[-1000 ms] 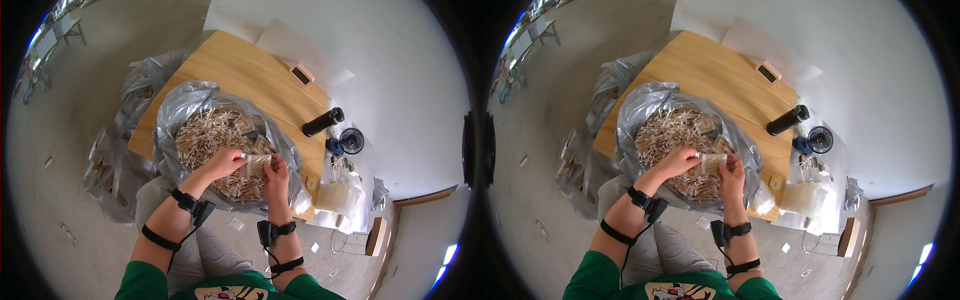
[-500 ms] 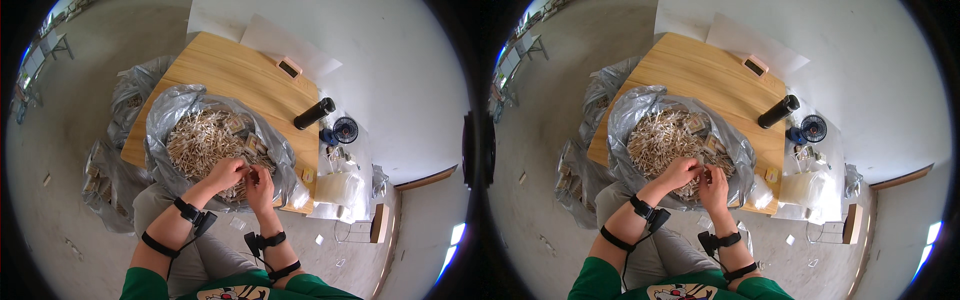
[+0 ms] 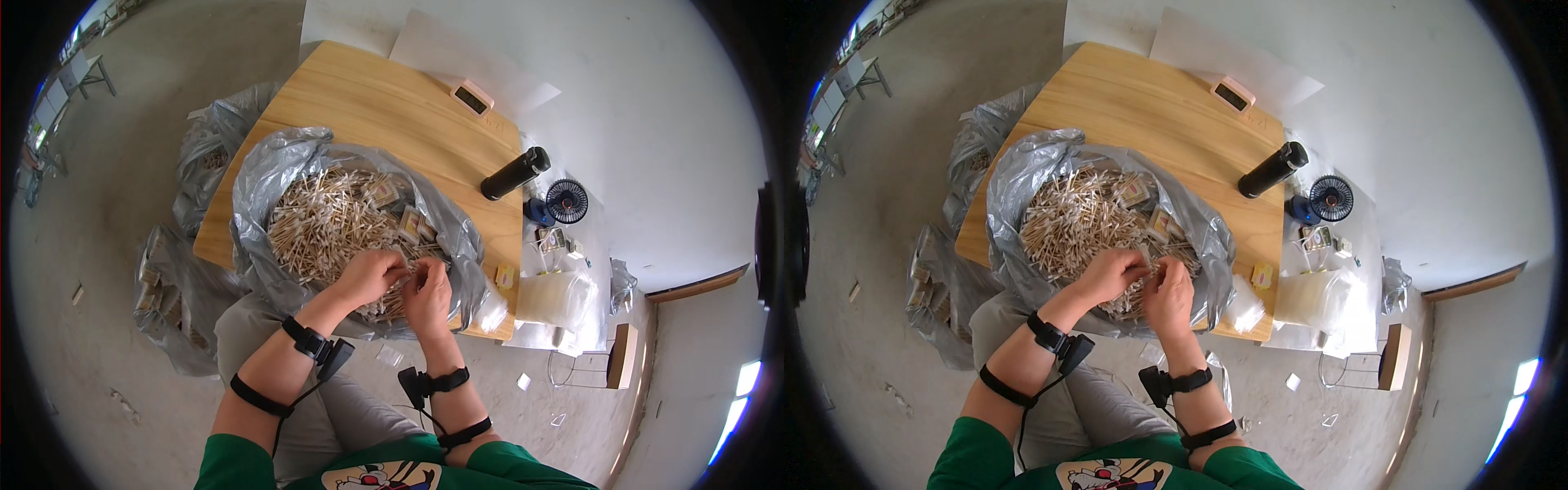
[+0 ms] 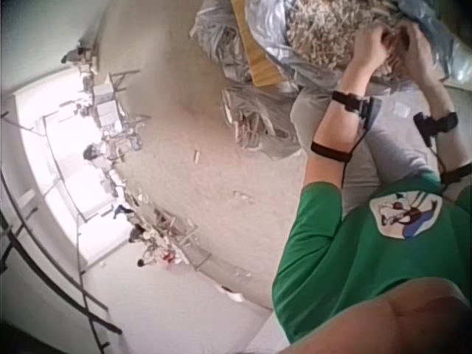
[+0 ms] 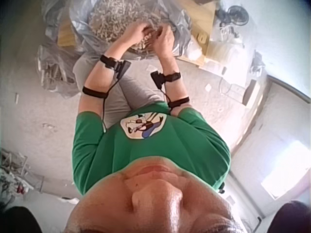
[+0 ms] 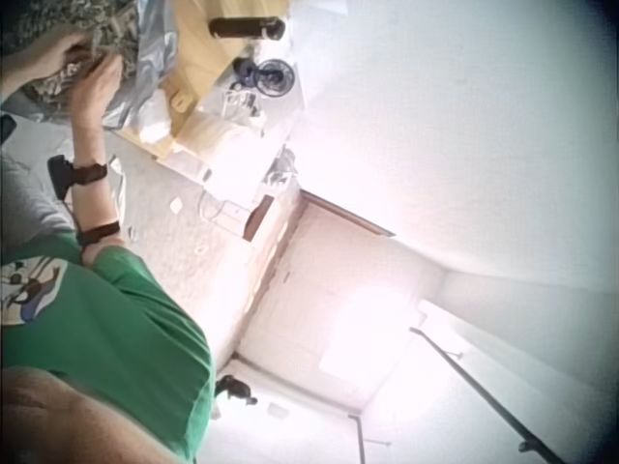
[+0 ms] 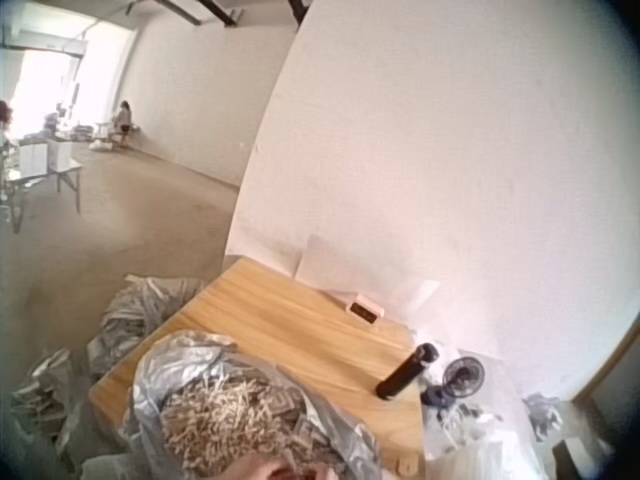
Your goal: Sorting bundles of cotton swabs and placing them into individual plastic bags.
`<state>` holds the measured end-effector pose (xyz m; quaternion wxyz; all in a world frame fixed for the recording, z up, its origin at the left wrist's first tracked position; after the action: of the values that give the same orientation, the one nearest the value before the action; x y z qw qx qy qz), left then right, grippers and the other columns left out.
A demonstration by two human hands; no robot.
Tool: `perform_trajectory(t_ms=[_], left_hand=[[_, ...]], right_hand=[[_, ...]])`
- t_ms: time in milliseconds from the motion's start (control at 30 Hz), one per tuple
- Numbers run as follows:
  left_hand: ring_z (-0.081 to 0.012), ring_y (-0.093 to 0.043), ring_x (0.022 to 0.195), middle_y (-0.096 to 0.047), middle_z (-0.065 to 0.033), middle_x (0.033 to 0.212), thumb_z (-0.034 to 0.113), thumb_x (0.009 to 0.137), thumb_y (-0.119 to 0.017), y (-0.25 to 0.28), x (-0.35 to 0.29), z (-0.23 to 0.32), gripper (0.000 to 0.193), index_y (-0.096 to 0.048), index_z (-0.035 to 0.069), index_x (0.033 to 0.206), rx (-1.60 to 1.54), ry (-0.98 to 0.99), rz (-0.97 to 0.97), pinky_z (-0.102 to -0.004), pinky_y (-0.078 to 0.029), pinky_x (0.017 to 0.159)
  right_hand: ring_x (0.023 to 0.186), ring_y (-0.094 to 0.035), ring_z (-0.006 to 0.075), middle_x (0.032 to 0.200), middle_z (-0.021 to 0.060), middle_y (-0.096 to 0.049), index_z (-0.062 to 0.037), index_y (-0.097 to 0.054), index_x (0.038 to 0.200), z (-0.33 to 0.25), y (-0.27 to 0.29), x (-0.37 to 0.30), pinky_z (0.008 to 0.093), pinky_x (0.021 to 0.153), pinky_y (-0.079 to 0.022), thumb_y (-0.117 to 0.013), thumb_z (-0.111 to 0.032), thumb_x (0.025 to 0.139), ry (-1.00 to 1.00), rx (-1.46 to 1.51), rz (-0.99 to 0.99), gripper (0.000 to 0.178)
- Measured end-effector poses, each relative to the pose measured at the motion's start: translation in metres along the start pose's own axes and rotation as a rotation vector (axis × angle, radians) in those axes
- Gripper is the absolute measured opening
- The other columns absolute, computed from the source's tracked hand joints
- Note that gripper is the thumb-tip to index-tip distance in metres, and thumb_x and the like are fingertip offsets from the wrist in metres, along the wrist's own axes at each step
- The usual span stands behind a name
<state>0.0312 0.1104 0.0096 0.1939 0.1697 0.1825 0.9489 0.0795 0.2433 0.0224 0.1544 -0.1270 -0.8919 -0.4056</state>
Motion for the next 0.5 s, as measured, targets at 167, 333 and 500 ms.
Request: perform_trajectory(t_ms=[167,333,500], left_hand=[[-0.034,-0.059,0.066,-0.06,-0.0159,0.07,0.015,0.078,-0.065,0.006,0.002,0.001,0.016,-0.058,0.001,0.076,0.04,0.081,-0.034,-0.0376,-0.045,0.056],[-0.0343,-0.059,0.066,-0.06,-0.0156,0.07,0.013,0.078,-0.064,0.001,0.0,-0.002,0.013,-0.059,0.001,0.078,0.006,0.033,-0.006,-0.0376,-0.045,0.057],[-0.034,-0.059,0.069,-0.061,-0.0151,0.072,0.012,0.077,-0.063,0.0,-0.001,-0.004,0.011,-0.06,0.002,0.079,0.028,0.012,-0.029,-0.0376,-0.046,0.059]], right_hand=[[0.067,-0.058,0.029,0.078,0.0151,-0.057,-0.0003,-0.047,0.098,0.006,0.008,-0.001,0.0361,0.063,-0.047,-0.059,0.003,0.075,-0.176,0.117,0.074,0.026],[0.07,-0.059,0.0301,0.081,0.0154,-0.059,-0.0003,-0.047,0.099,-0.014,-0.001,-0.003,0.0371,0.065,-0.048,-0.06,0.004,0.075,-0.021,0.142,-0.044,0.028],[0.071,-0.059,0.032,0.081,0.0167,-0.058,-0.0008,-0.047,0.1,-0.004,-0.006,-0.005,0.0384,0.065,-0.047,-0.059,0.006,0.073,0.025,0.085,-0.041,0.03]])
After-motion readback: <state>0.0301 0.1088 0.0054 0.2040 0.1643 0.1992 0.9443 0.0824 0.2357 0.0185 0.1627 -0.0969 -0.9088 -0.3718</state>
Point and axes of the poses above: each hand's wrist, its own x-axis towards the middle knuckle, its own y-axis out of the back of the hand, z = x × y, the point moved 3 cm from there along x, towards the middle knuckle
